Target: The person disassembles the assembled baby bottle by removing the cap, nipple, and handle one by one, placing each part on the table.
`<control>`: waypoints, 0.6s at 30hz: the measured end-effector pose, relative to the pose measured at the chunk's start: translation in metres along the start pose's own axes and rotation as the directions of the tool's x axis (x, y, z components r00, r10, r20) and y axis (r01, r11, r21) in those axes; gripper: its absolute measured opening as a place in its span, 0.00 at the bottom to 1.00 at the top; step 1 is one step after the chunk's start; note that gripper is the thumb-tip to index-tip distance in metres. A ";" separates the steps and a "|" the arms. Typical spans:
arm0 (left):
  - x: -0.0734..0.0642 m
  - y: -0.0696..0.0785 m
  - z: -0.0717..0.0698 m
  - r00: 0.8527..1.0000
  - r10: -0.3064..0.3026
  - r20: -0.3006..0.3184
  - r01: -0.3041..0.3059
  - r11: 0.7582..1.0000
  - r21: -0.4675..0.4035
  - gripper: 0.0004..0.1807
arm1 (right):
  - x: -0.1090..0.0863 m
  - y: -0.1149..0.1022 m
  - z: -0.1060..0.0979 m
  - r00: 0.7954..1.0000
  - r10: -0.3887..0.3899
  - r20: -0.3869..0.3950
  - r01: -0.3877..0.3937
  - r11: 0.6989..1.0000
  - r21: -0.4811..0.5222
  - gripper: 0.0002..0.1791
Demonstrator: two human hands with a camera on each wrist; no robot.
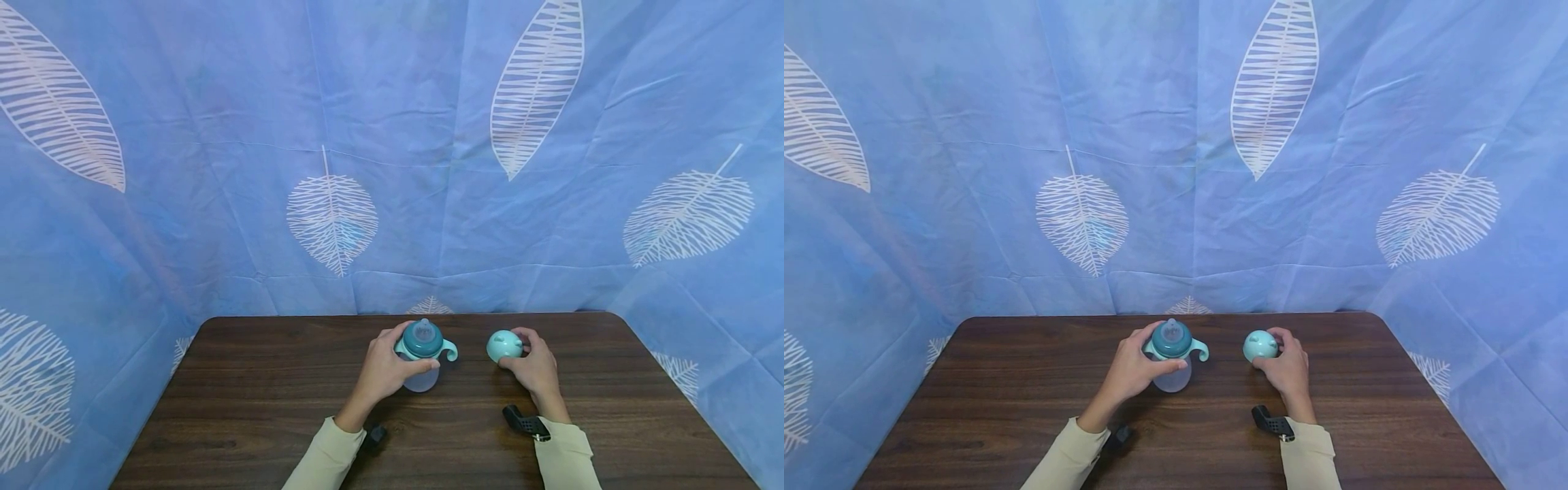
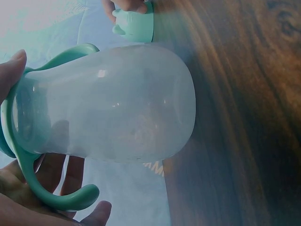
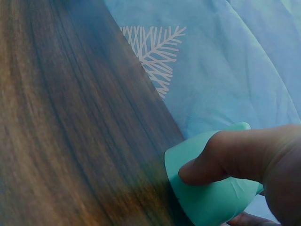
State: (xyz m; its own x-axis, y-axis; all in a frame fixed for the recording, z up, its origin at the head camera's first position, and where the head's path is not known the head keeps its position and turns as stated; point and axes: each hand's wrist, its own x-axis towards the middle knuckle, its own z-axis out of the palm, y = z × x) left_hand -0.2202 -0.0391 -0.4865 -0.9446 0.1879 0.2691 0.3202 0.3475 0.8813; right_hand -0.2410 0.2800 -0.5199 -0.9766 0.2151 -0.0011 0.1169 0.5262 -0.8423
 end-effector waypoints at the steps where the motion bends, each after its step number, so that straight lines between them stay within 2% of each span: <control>1: 0.000 0.000 0.000 1.000 0.001 0.000 -0.001 1.000 0.003 0.47 | 0.000 0.000 0.000 1.000 0.002 -0.001 -0.002 1.000 -0.002 0.41; 9: -0.001 0.000 0.000 1.000 0.009 -0.002 -0.009 1.000 0.006 0.47 | 0.001 0.000 0.000 1.000 -0.012 -0.001 0.012 0.999 -0.041 0.43; 18: -0.001 -0.001 0.001 1.000 -0.008 -0.006 0.008 1.000 -0.002 0.46 | 0.000 -0.007 -0.006 0.999 -0.034 0.007 0.034 0.999 -0.026 0.46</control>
State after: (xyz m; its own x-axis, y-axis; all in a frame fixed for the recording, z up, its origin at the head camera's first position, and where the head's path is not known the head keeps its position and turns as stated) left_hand -0.2199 -0.0388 -0.4878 -0.9475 0.1800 0.2644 0.3127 0.3470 0.8842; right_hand -0.2410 0.2813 -0.5106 -0.9812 0.1916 0.0234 0.0885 0.5544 -0.8276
